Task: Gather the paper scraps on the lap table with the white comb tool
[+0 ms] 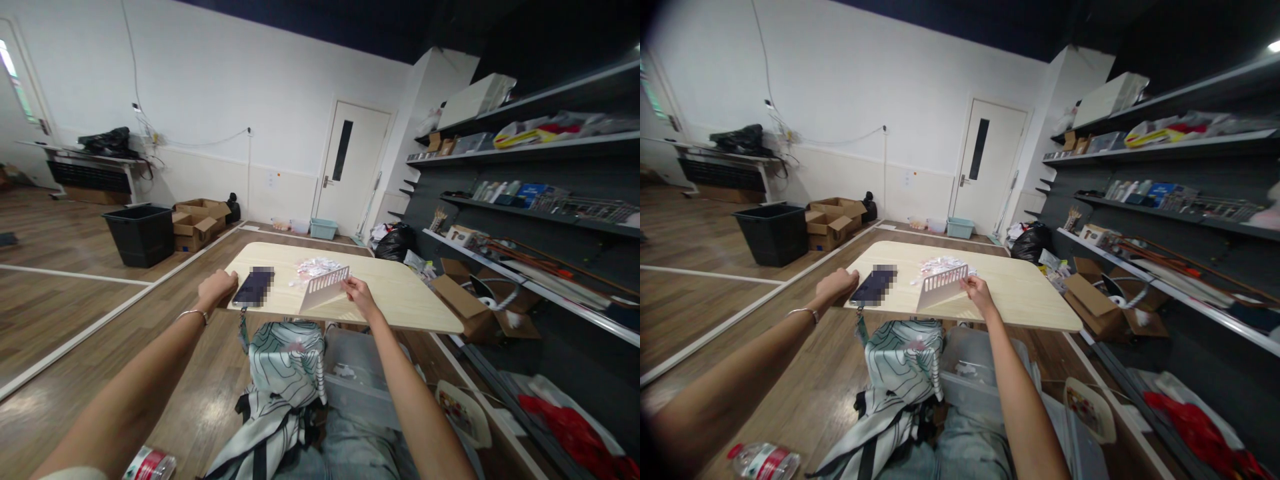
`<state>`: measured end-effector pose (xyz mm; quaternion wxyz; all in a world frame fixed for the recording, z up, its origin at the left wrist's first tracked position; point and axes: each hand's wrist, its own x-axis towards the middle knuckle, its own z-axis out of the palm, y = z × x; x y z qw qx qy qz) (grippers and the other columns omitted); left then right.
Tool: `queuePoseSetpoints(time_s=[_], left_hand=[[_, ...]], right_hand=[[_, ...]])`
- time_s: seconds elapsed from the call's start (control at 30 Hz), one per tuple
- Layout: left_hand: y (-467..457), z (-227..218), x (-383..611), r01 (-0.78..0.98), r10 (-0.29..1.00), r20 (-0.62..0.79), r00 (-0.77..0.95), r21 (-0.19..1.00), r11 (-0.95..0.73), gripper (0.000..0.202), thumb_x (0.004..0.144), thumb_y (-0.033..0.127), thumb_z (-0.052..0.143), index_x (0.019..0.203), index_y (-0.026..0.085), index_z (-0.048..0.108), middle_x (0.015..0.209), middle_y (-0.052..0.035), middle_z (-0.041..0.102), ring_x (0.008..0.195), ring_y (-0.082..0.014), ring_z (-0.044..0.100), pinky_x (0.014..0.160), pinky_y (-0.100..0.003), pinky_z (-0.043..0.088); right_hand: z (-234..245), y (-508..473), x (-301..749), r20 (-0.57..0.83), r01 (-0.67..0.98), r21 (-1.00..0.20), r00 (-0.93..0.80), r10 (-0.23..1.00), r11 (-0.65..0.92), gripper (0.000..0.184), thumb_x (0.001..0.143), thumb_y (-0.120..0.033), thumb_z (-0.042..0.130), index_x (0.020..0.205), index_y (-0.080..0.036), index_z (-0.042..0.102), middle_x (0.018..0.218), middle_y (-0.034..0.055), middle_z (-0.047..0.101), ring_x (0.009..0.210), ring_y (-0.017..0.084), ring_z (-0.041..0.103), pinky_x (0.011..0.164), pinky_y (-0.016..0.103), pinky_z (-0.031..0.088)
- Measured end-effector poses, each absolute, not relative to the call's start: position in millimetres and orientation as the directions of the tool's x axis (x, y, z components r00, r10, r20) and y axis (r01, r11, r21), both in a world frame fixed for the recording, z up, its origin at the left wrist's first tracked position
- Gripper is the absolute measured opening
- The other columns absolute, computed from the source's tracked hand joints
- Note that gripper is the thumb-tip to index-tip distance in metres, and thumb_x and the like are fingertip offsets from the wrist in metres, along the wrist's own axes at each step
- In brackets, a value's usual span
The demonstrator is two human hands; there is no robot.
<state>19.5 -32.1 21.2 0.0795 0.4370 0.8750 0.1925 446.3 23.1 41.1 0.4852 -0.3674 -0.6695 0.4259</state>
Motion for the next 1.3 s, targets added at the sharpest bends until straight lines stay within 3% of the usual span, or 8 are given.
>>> queuePoseSetpoints(time_s=[0.43, 0.67, 1.03, 1.3], left_hand=[[-30.8, 18.4, 18.1, 0.745, 0.8, 0.039, -0.598, 0.396, 0.537, 0.072, 0.094, 0.053, 0.031, 0.127, 0.0, 0.068, 0.122, -0.0322, 0.071, 0.111, -0.0425, 0.07, 0.088, -0.048, 0.053], [-29.9, 17.3, 17.0, 0.747, 0.803, 0.04, -0.595, 0.396, 0.534, 0.072, 0.095, 0.053, 0.031, 0.126, 0.001, 0.069, 0.121, -0.0316, 0.071, 0.111, -0.043, 0.071, 0.088, -0.049, 0.053], [-29.7, 18.8, 17.2, 0.742, 0.798, 0.036, -0.602, 0.396, 0.541, 0.071, 0.095, 0.053, 0.032, 0.127, 0.002, 0.068, 0.122, -0.0304, 0.072, 0.112, -0.0424, 0.07, 0.088, -0.048, 0.053], [-28.9, 18.5, 16.9, 0.741, 0.8, 0.039, -0.599, 0.404, 0.536, 0.071, 0.093, 0.053, 0.034, 0.126, 0.001, 0.069, 0.119, -0.0317, 0.072, 0.109, -0.0435, 0.071, 0.086, -0.049, 0.053]], right_hand=[[45.7, 20.8, 447.4, 0.288, -0.016, -0.957, -0.196, 0.937, 0.291, 0.054, 0.063, -0.068, 0.082, 0.072, -0.022, 0.056, 0.058, -0.0056, 0.046, 0.052, 0.01, 0.035, 0.049, 0.025, 0.022], [41.5, 22.0, 445.9, 0.325, 0.094, -0.926, -0.288, 0.901, 0.365, 0.051, 0.066, -0.067, 0.081, 0.069, -0.02, 0.059, 0.061, -0.0051, 0.046, 0.053, 0.01, 0.033, 0.049, 0.027, 0.022], [40.9, 25.7, 447.3, 0.317, 0.053, -0.94, -0.239, 0.918, 0.338, 0.05, 0.066, -0.066, 0.08, 0.075, -0.02, 0.061, 0.064, -0.0047, 0.049, 0.053, 0.01, 0.033, 0.049, 0.027, 0.022], [40.1, 24.4, 447.0, 0.316, 0.082, -0.933, -0.28, 0.907, 0.35, 0.051, 0.068, -0.067, 0.079, 0.069, -0.021, 0.057, 0.056, -0.0064, 0.045, 0.049, 0.009, 0.034, 0.048, 0.027, 0.025]])
